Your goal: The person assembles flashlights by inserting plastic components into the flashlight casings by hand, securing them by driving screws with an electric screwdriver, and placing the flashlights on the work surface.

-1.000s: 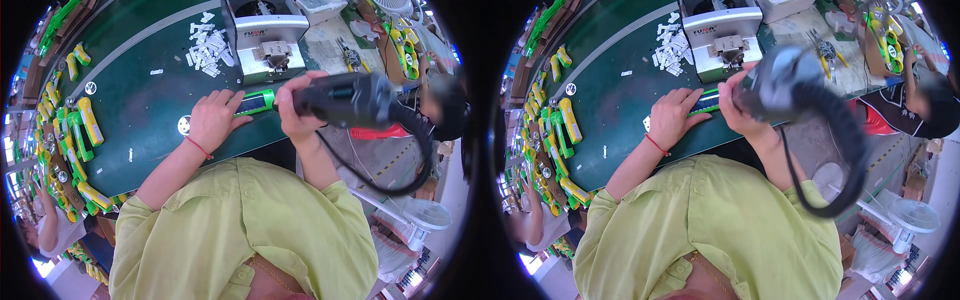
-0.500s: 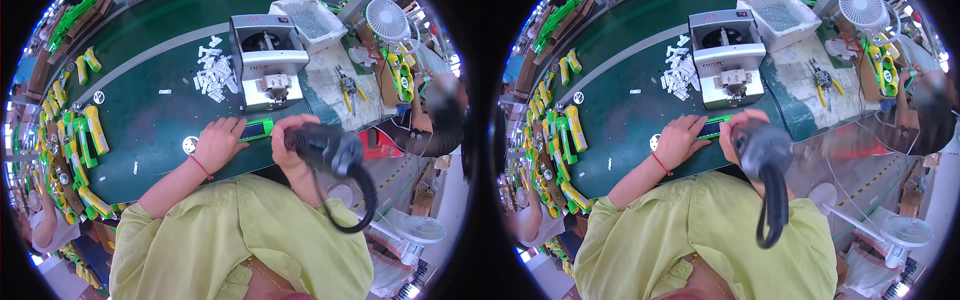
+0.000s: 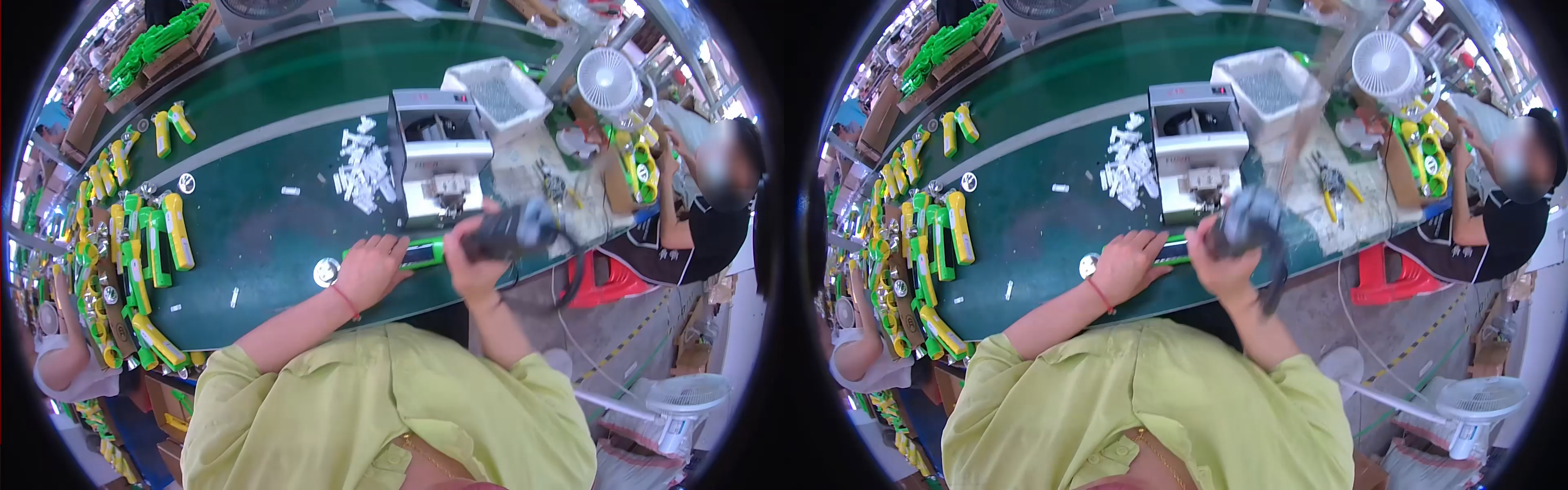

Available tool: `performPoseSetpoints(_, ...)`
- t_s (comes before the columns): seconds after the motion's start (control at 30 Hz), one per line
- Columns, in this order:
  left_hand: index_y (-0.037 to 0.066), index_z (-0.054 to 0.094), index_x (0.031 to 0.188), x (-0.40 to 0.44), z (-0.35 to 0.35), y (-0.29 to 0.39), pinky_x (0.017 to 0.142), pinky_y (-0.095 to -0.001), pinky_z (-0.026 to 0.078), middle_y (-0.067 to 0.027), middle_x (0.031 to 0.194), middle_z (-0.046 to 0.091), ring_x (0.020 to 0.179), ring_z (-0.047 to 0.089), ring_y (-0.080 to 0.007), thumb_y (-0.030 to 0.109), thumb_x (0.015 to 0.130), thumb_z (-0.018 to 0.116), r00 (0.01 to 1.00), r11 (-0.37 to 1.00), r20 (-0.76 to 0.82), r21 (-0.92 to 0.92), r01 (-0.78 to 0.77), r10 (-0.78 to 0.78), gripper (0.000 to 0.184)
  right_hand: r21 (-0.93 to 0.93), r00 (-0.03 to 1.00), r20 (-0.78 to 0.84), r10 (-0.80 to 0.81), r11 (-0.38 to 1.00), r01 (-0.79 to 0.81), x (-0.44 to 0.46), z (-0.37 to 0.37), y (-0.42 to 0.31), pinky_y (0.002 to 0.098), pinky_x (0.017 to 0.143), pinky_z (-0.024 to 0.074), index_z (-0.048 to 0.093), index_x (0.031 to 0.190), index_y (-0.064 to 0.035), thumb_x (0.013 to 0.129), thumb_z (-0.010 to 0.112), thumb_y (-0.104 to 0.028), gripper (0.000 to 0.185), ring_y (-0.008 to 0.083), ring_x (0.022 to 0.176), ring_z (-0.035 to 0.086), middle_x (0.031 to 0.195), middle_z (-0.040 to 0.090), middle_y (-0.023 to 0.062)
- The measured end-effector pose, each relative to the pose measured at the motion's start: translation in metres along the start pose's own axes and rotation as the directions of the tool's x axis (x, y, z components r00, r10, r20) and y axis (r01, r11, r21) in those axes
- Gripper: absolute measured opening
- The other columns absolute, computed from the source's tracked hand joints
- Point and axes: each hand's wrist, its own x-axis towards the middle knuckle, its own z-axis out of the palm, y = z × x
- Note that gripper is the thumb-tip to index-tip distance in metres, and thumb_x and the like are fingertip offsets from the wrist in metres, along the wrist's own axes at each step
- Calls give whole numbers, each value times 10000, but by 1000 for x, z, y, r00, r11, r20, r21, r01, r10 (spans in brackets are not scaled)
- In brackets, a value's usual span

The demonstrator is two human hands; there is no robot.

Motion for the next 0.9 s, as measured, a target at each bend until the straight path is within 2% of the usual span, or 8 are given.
performPoseSetpoints(0.07, 35, 545, 1149, 5, 12, 11, 772, -362, 469, -87, 1013, 587, 893, 582, -262, 299, 721, 719, 999, 999, 32, -33, 24, -23, 532, 188, 989, 15, 150, 971, -150, 20, -11, -12, 259, 580, 466, 267, 1325, 78, 748, 600, 73, 666, 124, 613, 542, 765, 565, 65)
performPoseSetpoints(0.2, 47, 575, 1116, 22, 11, 32, 816, -366, 454, -77, 1029, 592, 911, 579, -269, 303, 715, 728, 982, 990, -158, -78, -113, 100, 500, 287, 986, -167, -19, 956, 67, 61, -22, -32, 297, 545, 462, 218, 1379, 40, 812, 529, 44, 647, 144, 545, 512, 710, 542, 75)
performPoseSetpoints(0.27, 52, 610, 1063, 18, -6, 26, 854, -377, 438, -72, 1050, 595, 934, 575, -279, 314, 688, 754, 948, 974, -277, -117, -193, 154, 480, 318, 972, -183, -150, 926, 203, 74, -20, -24, 233, 588, 478, 309, 1325, 89, 773, 632, 35, 642, 103, 580, 572, 713, 597, 52)
performPoseSetpoints(0.37, 72, 626, 1072, -3, -21, -9, 876, -385, 440, -91, 1137, 602, 1009, 574, -285, 311, 637, 800, 985, 974, -169, -227, -11, -28, 526, 338, 961, -148, -235, 901, 273, 85, -8, -14, 231, 591, 482, 320, 1320, 81, 768, 641, 30, 641, 108, 585, 585, 716, 608, 62)
performPoseSetpoints(0.5, 82, 622, 1101, -18, -13, -22, 874, -378, 454, -101, 1159, 605, 1029, 580, -282, 278, 646, 802, 993, 956, -108, -292, 20, -54, 527, 362, 964, -136, -229, 894, 264, 94, 4, -4, 234, 588, 485, 335, 1309, 78, 788, 643, 13, 609, 113, 580, 590, 722, 614, 66)
performPoseSetpoints(0.77, 41, 620, 1069, -10, -1, -15, 821, -349, 505, -121, 1082, 618, 961, 619, -290, 180, 673, 795, 994, 851, -13, -518, 90, -112, 455, 214, 981, -39, -192, 957, 196, 97, 14, 4, 278, 556, 483, 309, 1307, 91, 812, 589, -11, 577, 136, 530, 549, 662, 573, 74)
performPoseSetpoints(0.83, 35, 621, 1058, -6, 1, -14, 810, -346, 511, -122, 1068, 618, 951, 623, -288, 169, 669, 798, 994, 840, -8, -536, 86, -107, 448, 232, 998, 69, 10, 972, -26, 105, 16, -1, 273, 546, 472, 355, 1289, 73, 810, 585, 1, 537, 131, 537, 548, 680, 566, 74)
performPoseSetpoints(0.9, 34, 622, 1054, -1, 4, -10, 813, -349, 510, -124, 1070, 616, 951, 623, -285, 172, 663, 802, 997, 845, -24, -533, 53, -78, 452, 226, 989, 141, 50, 971, -81, 103, 13, 5, 279, 530, 465, 372, 1284, 57, 810, 581, 6, 520, 131, 534, 545, 687, 558, 78)
